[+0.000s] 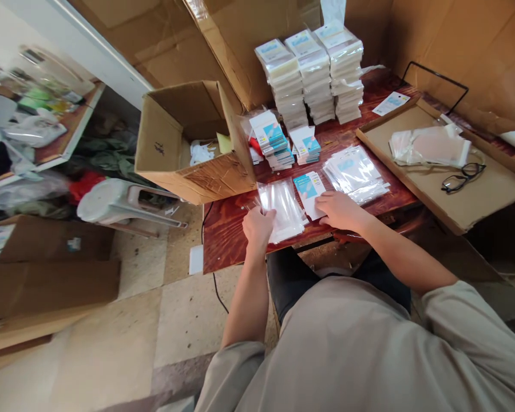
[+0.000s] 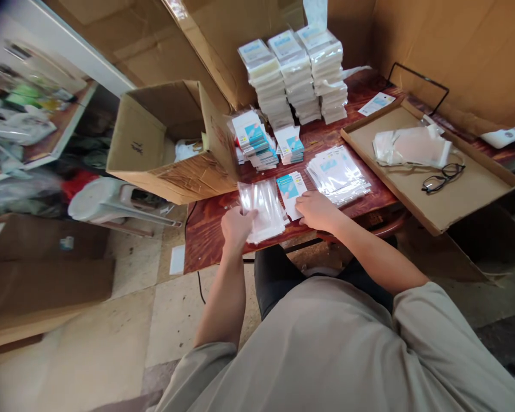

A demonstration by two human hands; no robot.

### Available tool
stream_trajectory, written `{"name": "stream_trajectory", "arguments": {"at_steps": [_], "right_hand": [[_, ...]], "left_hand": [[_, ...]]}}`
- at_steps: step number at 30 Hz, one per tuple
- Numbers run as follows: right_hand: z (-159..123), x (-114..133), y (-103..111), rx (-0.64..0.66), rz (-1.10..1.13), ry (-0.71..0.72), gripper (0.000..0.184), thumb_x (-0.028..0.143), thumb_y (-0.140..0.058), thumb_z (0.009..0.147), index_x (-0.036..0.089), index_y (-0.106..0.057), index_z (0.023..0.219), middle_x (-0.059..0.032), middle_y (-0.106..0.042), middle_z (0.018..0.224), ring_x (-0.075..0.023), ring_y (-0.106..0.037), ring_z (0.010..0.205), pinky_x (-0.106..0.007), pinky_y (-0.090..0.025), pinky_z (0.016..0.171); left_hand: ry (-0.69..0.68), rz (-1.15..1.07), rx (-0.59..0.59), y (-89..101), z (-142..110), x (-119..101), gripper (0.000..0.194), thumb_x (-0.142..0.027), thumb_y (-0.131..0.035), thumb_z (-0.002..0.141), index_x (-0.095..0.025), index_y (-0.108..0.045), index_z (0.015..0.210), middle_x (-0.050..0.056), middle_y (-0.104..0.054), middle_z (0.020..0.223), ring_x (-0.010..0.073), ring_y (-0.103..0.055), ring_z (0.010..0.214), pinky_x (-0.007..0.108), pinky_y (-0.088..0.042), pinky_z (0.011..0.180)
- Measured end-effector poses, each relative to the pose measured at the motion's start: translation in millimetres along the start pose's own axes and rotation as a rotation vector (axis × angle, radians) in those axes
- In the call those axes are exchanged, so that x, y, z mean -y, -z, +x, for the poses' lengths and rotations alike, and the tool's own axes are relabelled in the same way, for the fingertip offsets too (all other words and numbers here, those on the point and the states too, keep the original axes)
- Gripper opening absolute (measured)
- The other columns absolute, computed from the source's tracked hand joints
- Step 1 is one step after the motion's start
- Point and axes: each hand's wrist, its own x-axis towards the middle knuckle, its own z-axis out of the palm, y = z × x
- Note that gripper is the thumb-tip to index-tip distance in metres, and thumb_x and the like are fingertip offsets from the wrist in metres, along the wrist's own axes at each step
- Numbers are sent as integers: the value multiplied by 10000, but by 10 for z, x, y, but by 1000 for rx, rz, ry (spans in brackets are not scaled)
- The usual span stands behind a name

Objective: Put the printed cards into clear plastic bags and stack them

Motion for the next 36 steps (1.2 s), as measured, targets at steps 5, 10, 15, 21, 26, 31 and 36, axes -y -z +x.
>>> {"name": "stream_trajectory", "arguments": {"at_steps": [5, 10, 15, 21, 26, 31, 36], "right_hand": [[25, 67, 105, 186, -102, 0, 249, 117, -539, 1049, 120, -784, 1094, -157, -773, 1163, -296, -731, 1102, -381, -540, 931], [-14, 74, 103, 209, -133, 3, 311, 41, -465, 1033, 90, -743, 1163, -176, -766, 1178, -300, -731, 1117, -379, -526, 945], [-41, 82, 18, 162, -113, -20, 289, 88, -444, 1067, 78, -722, 1144, -188, -748, 1188, -300, -714, 1149, -382, -527, 982], [-52, 102, 9, 113, -69, -21, 292, 49, -463, 1026, 81, -739, 1114, -186, -758, 1149, -299, -725, 1111, -385, -534, 981], [-118, 58, 30, -13, 51, -80, 304, 72, -462, 1027, 109, -751, 1116, -177, -790, 1120, -269, -736, 1059, -354, -545, 956], [-455, 120, 49, -705, 631, -510, 362, 468, -538, 1082, 194, -769, 1133, -126, -814, 984, -274, -792, 905, -357, -649, 799], [-712, 451, -41, -602, 1395, -655, 529, 697, -823, 831, 187, -762, 958, -55, -780, 802, -219, -755, 593, -328, -657, 514]], "left_hand": [[-99, 144, 7, 54, -112, -15, 442, -381, -444, 1106, -127, -795, 1191, 251, -761, 1222, 405, -705, 1189, 446, -502, 951], [-83, 122, -121, 68, -193, -24, 358, -349, -499, 1091, -134, -784, 1115, 207, -784, 1157, 371, -727, 1110, 421, -492, 944], [-93, 37, -176, 48, -143, -45, 340, -400, -521, 1094, -159, -761, 1089, 169, -804, 1114, 326, -743, 1046, 379, -478, 911], [-188, 29, -193, -19, -35, 42, 410, -341, -403, 1113, -152, -766, 1089, 217, -773, 1182, 340, -709, 1169, 419, -476, 1037], [-105, -605, -284, -121, -17, 60, 252, -324, -477, 1077, -185, -685, 1112, 146, -779, 1146, 267, -750, 1133, 414, -550, 1041], [96, -1405, -129, -192, -63, -52, 287, -290, -825, 853, -178, -594, 981, 83, -768, 950, 214, -803, 921, 395, -637, 928], [100, -1590, -135, -206, -160, -234, 315, -300, -886, 820, -172, -641, 971, 77, -773, 936, 203, -798, 893, 412, -646, 953]]}}
